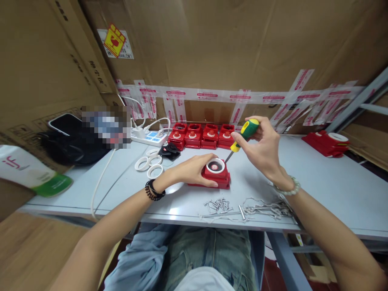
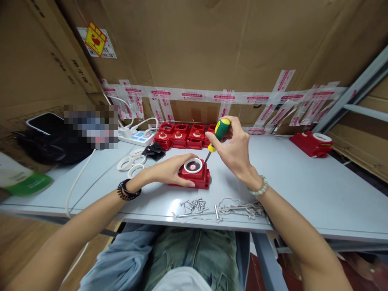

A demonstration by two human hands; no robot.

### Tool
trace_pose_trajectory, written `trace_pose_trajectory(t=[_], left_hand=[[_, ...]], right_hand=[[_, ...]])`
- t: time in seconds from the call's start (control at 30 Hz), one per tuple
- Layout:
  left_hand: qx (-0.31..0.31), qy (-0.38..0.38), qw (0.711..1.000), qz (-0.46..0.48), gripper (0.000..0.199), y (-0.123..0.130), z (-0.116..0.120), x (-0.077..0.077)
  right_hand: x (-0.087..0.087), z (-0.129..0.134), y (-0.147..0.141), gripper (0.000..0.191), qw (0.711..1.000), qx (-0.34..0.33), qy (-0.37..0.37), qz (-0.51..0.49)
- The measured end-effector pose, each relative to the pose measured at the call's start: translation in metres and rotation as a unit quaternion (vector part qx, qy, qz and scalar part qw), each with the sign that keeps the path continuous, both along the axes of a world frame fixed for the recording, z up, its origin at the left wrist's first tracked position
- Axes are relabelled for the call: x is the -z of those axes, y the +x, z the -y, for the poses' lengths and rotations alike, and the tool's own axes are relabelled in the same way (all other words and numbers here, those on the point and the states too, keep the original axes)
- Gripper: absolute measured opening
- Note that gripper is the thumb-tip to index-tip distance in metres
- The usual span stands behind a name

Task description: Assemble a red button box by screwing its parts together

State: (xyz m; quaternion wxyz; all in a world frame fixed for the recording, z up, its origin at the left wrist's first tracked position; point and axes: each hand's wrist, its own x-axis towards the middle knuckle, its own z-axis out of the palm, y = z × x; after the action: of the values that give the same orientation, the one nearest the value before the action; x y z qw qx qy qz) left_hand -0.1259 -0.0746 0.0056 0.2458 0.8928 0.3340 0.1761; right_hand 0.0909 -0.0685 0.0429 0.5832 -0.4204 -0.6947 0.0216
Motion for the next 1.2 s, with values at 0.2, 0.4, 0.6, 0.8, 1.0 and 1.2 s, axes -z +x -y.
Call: trace_pose_trajectory(t=[0.2,0.4,0.6,0.8,1.0,1.2], left_hand=[[0.003,0.005,1.000,0.006,0.064,0.000,0.000,0.000],[-0.002,0.011,1.000,-0.005,0.065,0.001,0.000,0.001],[-0.002,0.017,1.000,-0.005,0.063,0.001,0.000,0.002],[0.002,0.014,1.000,-0.006,0.064,0.001,-0.001,0.002],[0.015,0.012,1.000,0.003,0.062,0.000,-0.002,0.003],[0.020,0.001,1.000,0.000,0.061,-0.001,-0.001,0.000]], right_hand=[[0.002,-0.006,0.002,0.036,1.000,0.020,0.000,-0.005],[0.001,-0.001,-0.005,0.034,0.998,0.032,0.016,0.042],[-0.002,0.007,-0.012,0.038,0.980,0.095,0.035,0.170],[-0.014,0.009,-0.007,0.037,0.985,0.061,0.014,0.159],[-0.036,0.010,-0.010,0.035,0.973,0.038,-0.063,0.217],[-0.057,0.005,-0.002,0.027,0.942,-0.136,-0.112,0.286]])
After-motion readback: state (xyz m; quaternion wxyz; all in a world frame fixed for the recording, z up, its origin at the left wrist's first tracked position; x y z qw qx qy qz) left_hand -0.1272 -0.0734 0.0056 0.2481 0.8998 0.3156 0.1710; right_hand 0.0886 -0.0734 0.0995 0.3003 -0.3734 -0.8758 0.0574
